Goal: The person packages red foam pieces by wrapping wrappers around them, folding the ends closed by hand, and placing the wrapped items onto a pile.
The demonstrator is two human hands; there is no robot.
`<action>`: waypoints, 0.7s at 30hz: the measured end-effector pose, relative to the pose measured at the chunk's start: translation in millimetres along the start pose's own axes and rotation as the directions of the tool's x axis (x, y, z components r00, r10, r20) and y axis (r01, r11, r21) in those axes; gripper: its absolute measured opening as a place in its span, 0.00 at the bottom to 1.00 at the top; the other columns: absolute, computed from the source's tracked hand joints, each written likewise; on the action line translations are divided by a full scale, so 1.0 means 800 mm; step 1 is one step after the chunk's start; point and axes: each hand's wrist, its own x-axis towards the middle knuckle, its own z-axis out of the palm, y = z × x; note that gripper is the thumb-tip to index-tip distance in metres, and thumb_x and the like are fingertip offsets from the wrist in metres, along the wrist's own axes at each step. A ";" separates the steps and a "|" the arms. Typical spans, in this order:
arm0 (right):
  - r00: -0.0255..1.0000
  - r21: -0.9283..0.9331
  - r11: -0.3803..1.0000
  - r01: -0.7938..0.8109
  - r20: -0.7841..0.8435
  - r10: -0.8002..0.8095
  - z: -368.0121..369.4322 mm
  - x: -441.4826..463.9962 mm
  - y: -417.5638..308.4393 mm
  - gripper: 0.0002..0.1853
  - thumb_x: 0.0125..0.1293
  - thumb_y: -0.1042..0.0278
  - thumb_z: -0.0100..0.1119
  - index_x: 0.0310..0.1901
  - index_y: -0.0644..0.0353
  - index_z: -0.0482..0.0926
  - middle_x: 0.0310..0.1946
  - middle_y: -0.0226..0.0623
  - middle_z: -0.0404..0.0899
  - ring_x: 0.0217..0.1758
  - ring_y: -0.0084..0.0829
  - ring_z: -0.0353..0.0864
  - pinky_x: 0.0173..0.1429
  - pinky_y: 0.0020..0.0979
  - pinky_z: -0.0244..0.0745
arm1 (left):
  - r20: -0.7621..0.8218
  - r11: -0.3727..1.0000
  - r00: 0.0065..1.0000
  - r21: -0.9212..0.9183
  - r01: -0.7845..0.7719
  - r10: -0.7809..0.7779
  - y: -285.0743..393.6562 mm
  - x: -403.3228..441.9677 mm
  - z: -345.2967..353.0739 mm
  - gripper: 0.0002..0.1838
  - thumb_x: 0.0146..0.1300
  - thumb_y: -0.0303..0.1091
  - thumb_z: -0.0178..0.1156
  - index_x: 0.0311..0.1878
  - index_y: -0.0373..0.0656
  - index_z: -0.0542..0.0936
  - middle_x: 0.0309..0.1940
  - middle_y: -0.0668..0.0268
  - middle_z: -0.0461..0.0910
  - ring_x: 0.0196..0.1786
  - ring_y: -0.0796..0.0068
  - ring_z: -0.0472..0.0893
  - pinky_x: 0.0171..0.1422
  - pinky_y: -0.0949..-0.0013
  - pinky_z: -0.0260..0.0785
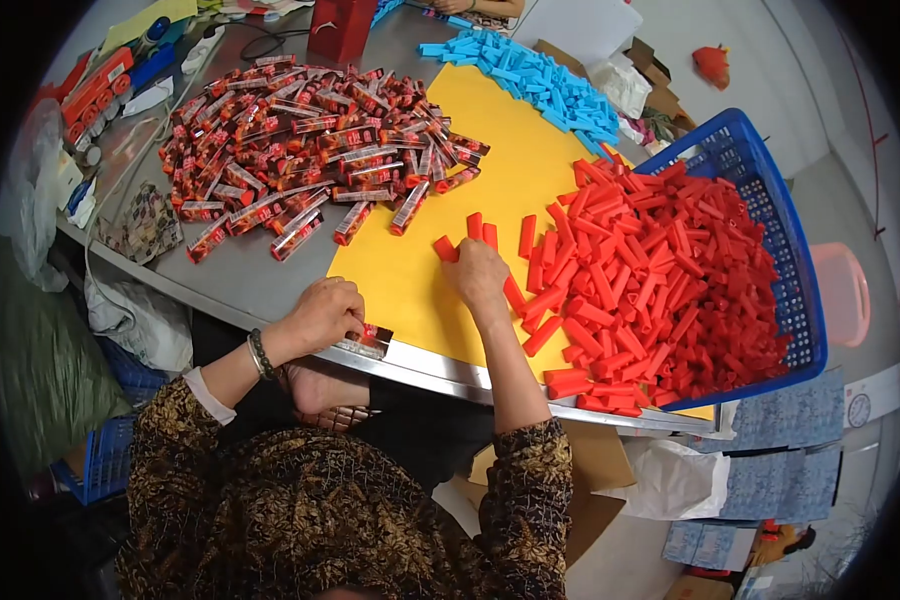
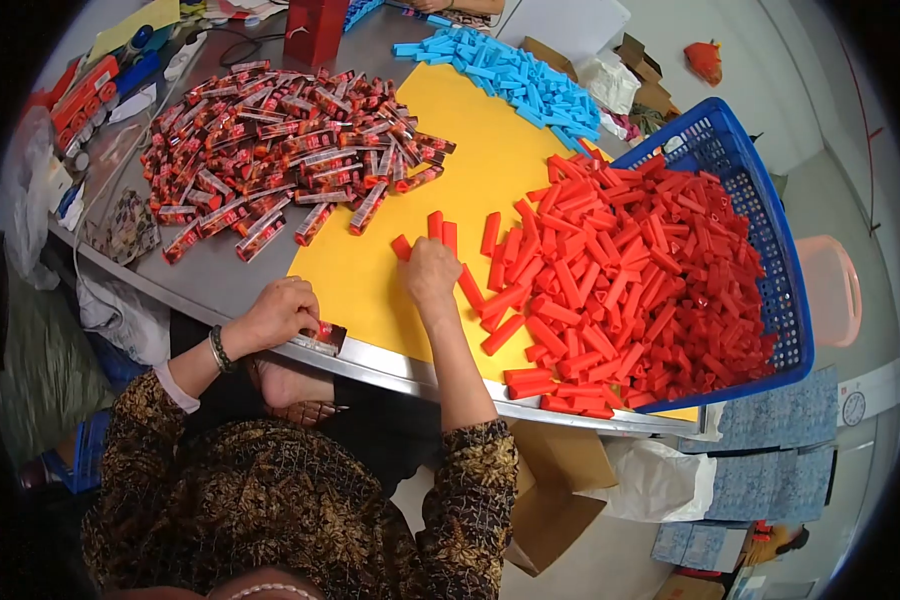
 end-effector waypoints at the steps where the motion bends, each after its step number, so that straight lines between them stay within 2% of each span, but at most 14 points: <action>1: 1.000 0.018 1.000 0.011 0.008 -0.011 -0.003 -0.009 -0.002 0.12 0.54 0.63 0.64 0.37 0.62 0.81 0.37 0.44 0.82 0.40 0.43 0.84 0.42 0.42 0.78 | -0.048 0.998 0.997 0.048 -0.050 0.053 0.000 -0.001 0.002 0.05 0.47 0.30 0.66 0.25 0.42 0.80 0.26 0.63 0.79 0.38 0.60 0.77 0.46 0.60 0.67; 3: 1.000 0.245 0.969 0.011 0.015 -0.016 -0.016 -0.031 0.002 0.12 0.54 0.66 0.65 0.39 0.61 0.81 0.38 0.43 0.82 0.40 0.42 0.83 0.44 0.41 0.77 | -0.131 0.978 0.978 0.153 -0.143 0.163 0.000 -0.004 0.005 0.04 0.48 0.29 0.65 0.25 0.42 0.79 0.25 0.63 0.78 0.36 0.58 0.77 0.44 0.59 0.68; 4: 1.000 0.354 0.935 0.006 0.020 -0.014 -0.019 -0.041 0.006 0.13 0.53 0.67 0.65 0.40 0.61 0.80 0.38 0.42 0.82 0.40 0.41 0.83 0.44 0.40 0.77 | -0.141 0.974 0.975 0.172 -0.145 0.170 0.001 -0.005 0.005 0.03 0.49 0.28 0.64 0.26 0.41 0.79 0.25 0.62 0.78 0.36 0.58 0.77 0.44 0.59 0.68; 7: 0.996 0.697 0.712 0.087 -0.042 -0.081 -0.008 -0.063 0.020 0.19 0.52 0.71 0.67 0.48 0.57 0.80 0.38 0.39 0.82 0.38 0.36 0.80 0.45 0.36 0.75 | -0.162 0.965 0.968 0.211 -0.155 0.191 0.015 -0.007 -0.003 0.01 0.51 0.27 0.62 0.27 0.41 0.79 0.26 0.62 0.78 0.35 0.57 0.77 0.44 0.58 0.68; 10: 0.971 0.759 0.606 0.237 -0.163 -0.175 -0.008 -0.085 0.022 0.27 0.52 0.83 0.66 0.57 0.58 0.77 0.39 0.28 0.78 0.33 0.21 0.73 0.40 0.25 0.74 | -0.177 0.969 0.969 0.205 -0.135 0.172 0.026 -0.007 -0.010 0.01 0.53 0.27 0.61 0.28 0.42 0.79 0.26 0.62 0.78 0.35 0.57 0.77 0.45 0.58 0.68; 11: 0.976 0.815 0.546 0.196 -0.107 -0.192 0.002 -0.086 0.025 0.29 0.53 0.83 0.68 0.59 0.57 0.76 0.39 0.27 0.77 0.33 0.20 0.70 0.39 0.23 0.74 | -0.170 0.975 0.973 0.185 -0.122 0.154 0.022 -0.007 -0.010 0.01 0.54 0.28 0.60 0.29 0.43 0.79 0.26 0.62 0.79 0.35 0.57 0.78 0.45 0.58 0.68; 17: 0.964 0.819 0.522 0.240 -0.139 -0.226 0.001 -0.099 0.018 0.25 0.55 0.79 0.70 0.56 0.59 0.77 0.40 0.30 0.79 0.34 0.20 0.74 0.37 0.22 0.73 | -0.155 0.980 0.987 0.197 -0.012 0.043 0.033 -0.013 -0.018 0.04 0.54 0.31 0.62 0.28 0.43 0.82 0.27 0.62 0.81 0.36 0.59 0.80 0.44 0.57 0.70; 20: 0.973 0.783 0.582 0.220 -0.135 -0.187 -0.012 -0.109 0.010 0.22 0.56 0.77 0.69 0.54 0.60 0.78 0.40 0.31 0.80 0.33 0.21 0.76 0.37 0.23 0.74 | -0.146 0.986 0.989 0.164 0.003 0.022 0.044 -0.014 -0.031 0.04 0.52 0.32 0.64 0.27 0.42 0.83 0.27 0.62 0.82 0.36 0.59 0.80 0.44 0.58 0.70; 21: 0.956 0.752 0.591 0.291 -0.199 -0.217 -0.018 -0.111 0.008 0.21 0.56 0.77 0.70 0.53 0.61 0.78 0.40 0.32 0.80 0.33 0.21 0.76 0.37 0.23 0.74 | -0.147 0.990 0.989 0.144 0.007 0.014 0.045 -0.014 -0.033 0.04 0.51 0.31 0.65 0.26 0.41 0.84 0.27 0.62 0.82 0.36 0.59 0.80 0.43 0.58 0.70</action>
